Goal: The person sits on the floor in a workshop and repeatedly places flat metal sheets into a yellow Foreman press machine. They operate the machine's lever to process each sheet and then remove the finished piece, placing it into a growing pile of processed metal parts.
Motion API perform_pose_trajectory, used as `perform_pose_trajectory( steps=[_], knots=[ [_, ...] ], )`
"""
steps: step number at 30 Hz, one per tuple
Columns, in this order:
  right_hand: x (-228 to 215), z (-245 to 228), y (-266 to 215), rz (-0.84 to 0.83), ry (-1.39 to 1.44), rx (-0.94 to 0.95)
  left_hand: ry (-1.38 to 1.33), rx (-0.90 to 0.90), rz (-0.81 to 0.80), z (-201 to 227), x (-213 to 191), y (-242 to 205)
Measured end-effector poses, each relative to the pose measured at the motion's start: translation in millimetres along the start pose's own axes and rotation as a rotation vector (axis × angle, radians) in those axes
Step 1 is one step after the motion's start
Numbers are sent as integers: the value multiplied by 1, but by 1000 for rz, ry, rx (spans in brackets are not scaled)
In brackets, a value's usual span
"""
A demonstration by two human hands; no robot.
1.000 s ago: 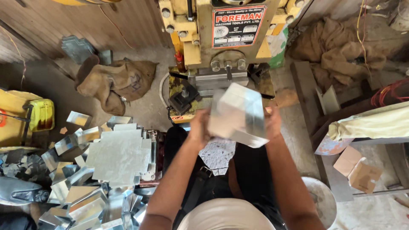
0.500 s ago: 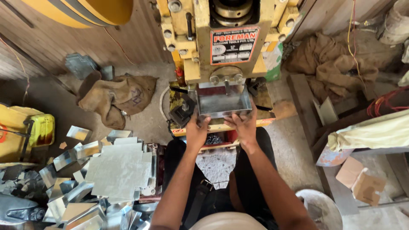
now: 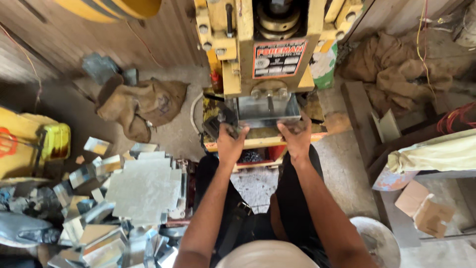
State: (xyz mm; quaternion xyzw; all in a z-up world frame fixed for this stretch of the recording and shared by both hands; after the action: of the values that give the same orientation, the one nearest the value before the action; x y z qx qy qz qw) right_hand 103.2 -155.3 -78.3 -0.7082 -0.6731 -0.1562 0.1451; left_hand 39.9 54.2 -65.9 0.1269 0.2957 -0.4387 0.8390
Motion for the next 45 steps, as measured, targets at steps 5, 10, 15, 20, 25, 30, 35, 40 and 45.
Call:
perform_pose_trajectory(
  steps=[5,10,15,20,25,30,35,40,45],
  knots=[
    [12,-17,10,-109,87,-33,-133,246,31,18,-6,6],
    [18,-50,18,-156,-41,43,-246,319,-217,52,-36,3],
    [-19,-35,-12,-132,238,200,-111,343,-181,14,-27,-35],
    [-40,5,-23,170,208,179,-380,377,-378,-61,-21,-100],
    [8,-1,-84,14,311,62,-46,-23,-301,-121,-52,-114],
    [92,1,-157,-785,141,429,131,209,-296,-137,-51,-111],
    [110,7,-165,-1101,-179,297,310,52,206,-154,-81,-78],
    [68,7,-138,-707,-93,499,428,-193,608,-216,-159,-79],
    [24,16,-116,-473,-70,527,254,-815,653,-307,-206,-111]
  ],
)
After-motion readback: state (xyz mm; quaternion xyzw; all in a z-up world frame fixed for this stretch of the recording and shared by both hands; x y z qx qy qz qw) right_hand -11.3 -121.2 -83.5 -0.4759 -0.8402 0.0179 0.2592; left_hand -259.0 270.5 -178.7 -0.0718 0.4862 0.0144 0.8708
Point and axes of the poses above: each hand's wrist, its own y-axis towards the middle knuckle, its own x-axis out of the palm, z = x × y, the point moved 1 cm from there along y, towards the middle knuckle, and after that the axes turned 13 degrees about y, right-handed, at the moved point
